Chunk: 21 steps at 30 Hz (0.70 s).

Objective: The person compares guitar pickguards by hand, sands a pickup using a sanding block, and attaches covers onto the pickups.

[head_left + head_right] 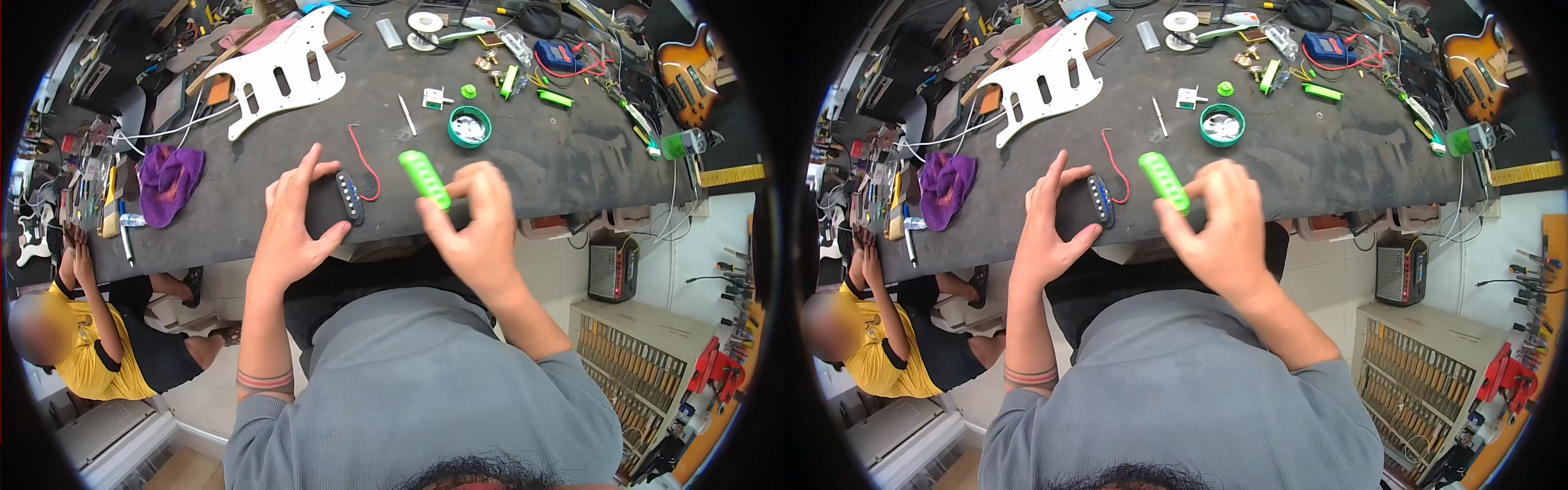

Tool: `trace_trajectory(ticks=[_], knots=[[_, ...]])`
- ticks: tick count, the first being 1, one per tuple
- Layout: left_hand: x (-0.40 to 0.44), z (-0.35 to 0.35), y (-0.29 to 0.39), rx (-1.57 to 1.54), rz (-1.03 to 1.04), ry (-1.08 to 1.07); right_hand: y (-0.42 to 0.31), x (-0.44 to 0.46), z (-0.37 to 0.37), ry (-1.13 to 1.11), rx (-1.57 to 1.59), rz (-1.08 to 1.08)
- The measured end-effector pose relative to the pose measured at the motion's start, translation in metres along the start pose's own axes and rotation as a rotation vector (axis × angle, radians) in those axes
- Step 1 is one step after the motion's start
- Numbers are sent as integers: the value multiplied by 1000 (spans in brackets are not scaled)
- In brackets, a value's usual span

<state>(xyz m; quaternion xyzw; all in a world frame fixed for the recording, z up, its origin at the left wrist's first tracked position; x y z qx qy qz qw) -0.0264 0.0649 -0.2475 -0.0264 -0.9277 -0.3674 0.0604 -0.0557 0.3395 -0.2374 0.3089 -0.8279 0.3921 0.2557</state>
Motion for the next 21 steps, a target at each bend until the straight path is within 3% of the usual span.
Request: trace_trajectory(ticks=[8,21], knots=[[-3,0,-6,-103,22,18,-30,4,80,-142,-2,-62],[1,-1,-11,-9,69,29,-33,4,91,-185,-82,-43]])
Point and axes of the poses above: each hand's wrist, its own x-axis towards the middle knuckle, its own z-axis out of the palm, y = z × x, the point moved 2 cm from there along x, towards the middle knuckle, and after that the axes turned 14 degrees about -z, right-handed, at the moved point
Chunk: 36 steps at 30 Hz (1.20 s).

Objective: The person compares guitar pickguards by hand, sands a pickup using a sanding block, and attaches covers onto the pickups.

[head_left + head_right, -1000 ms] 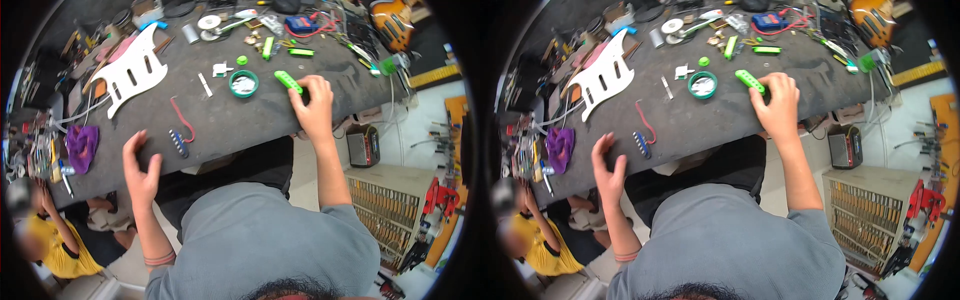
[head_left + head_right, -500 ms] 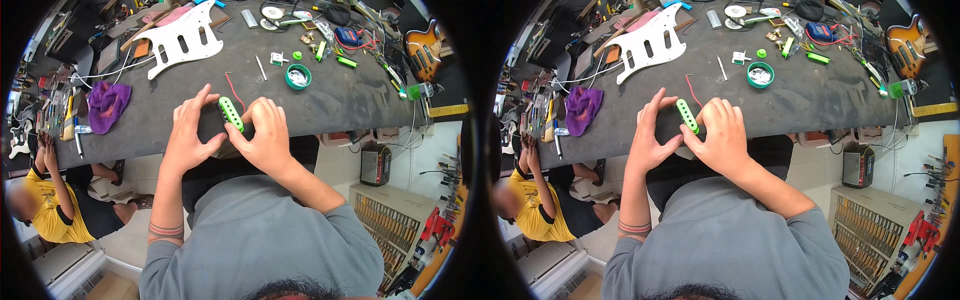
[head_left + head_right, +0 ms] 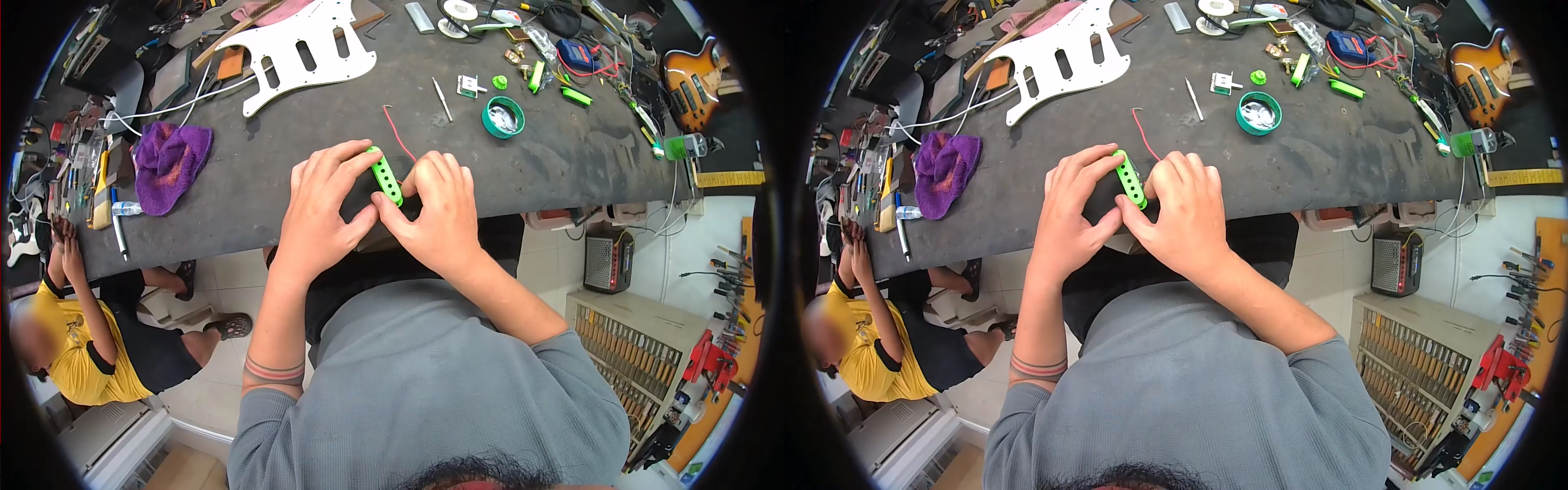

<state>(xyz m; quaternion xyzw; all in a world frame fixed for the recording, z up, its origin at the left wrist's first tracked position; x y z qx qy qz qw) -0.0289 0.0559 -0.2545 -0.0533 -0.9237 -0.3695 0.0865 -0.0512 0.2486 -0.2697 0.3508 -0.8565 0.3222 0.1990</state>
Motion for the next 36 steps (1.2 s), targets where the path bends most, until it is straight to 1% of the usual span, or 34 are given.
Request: trace_trajectory(ticks=[15,24,36], knots=[[2,2,1,-27,-22,2,3,-3,-2,-47,6,-28],[0,0,0,1,48,-13,1,-6,-9,-84,1,-67],[0,3,8,77,38,-11,8,-10,-12,-72,69,-120]])
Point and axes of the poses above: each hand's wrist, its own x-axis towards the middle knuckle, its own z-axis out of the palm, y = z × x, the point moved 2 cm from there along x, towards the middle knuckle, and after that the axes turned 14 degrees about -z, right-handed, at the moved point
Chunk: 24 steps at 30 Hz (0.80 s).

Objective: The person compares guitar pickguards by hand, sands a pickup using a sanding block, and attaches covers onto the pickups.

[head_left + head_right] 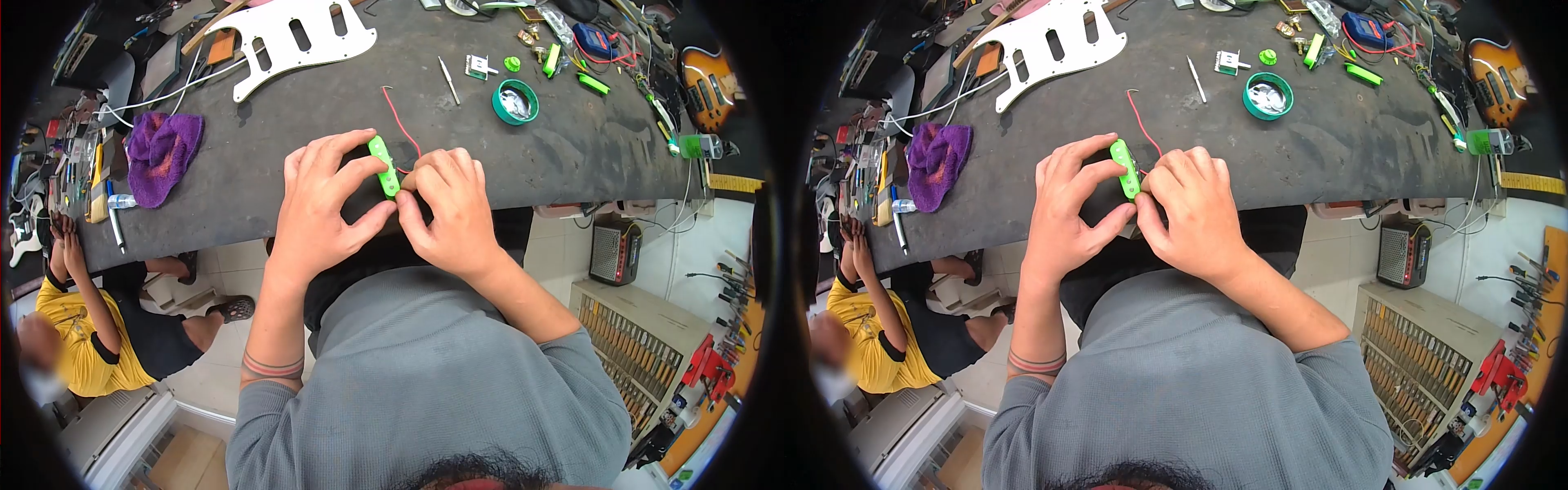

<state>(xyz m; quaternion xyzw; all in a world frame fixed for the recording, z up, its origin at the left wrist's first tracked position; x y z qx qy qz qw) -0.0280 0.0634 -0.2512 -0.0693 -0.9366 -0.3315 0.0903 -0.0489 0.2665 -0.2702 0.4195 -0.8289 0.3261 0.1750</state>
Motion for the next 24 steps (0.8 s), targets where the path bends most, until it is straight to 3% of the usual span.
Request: trace_trajectory(ticks=[9,13,16,20,22,24], knots=[[2,10,8,47,-17,69,16,-12,-30,75,221,68],[2,10,10,65,-18,52,56,-20,-78,289,-24,99],[2,13,11,68,-25,53,128,-25,-133,527,-251,305],[-1,16,6,55,-43,62,246,-34,-181,125,-665,288],[-2,17,5,39,-57,67,266,-30,-189,-63,-591,341],[-3,14,6,37,-62,47,269,-30,-197,-110,-555,360]])
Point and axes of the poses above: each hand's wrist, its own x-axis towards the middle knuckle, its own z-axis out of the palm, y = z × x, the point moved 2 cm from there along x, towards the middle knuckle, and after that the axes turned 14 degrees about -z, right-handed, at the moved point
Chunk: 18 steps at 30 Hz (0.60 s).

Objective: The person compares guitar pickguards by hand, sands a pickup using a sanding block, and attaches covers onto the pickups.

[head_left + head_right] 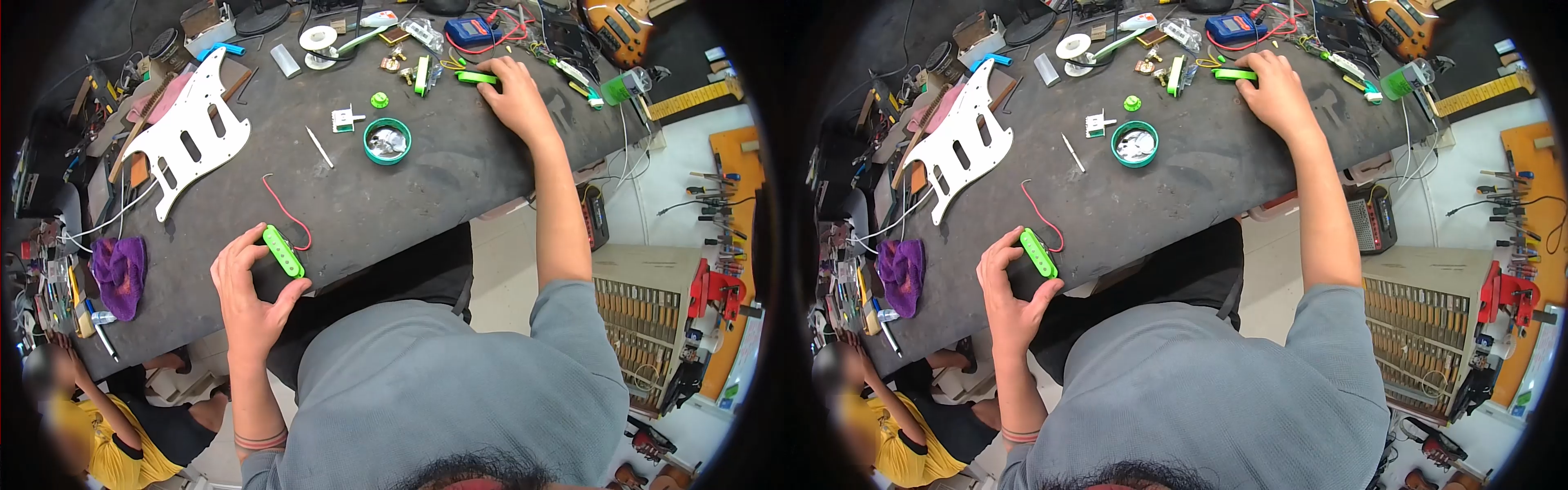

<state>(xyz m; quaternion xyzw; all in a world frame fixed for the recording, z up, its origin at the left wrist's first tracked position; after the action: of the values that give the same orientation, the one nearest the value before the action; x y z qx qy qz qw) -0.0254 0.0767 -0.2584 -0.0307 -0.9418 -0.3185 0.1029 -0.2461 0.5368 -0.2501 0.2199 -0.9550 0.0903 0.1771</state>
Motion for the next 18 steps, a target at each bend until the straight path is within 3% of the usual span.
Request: trace_trajectory(ticks=[1,5,8,11,16,18], knots=[[0,-1,1,-2,-2,-9,1,1,-4,-27,12,0],[1,-7,2,-164,-21,49,4,-13,-16,114,874,306],[9,-6,-1,-342,-55,106,-8,-21,-21,288,1389,390],[32,-7,14,-434,-67,178,-64,-19,-31,356,1363,296],[56,-8,85,-1033,-134,-112,-230,-21,-40,336,1504,179],[49,-13,81,-1137,-186,-49,-279,-24,-26,309,1552,-9]])
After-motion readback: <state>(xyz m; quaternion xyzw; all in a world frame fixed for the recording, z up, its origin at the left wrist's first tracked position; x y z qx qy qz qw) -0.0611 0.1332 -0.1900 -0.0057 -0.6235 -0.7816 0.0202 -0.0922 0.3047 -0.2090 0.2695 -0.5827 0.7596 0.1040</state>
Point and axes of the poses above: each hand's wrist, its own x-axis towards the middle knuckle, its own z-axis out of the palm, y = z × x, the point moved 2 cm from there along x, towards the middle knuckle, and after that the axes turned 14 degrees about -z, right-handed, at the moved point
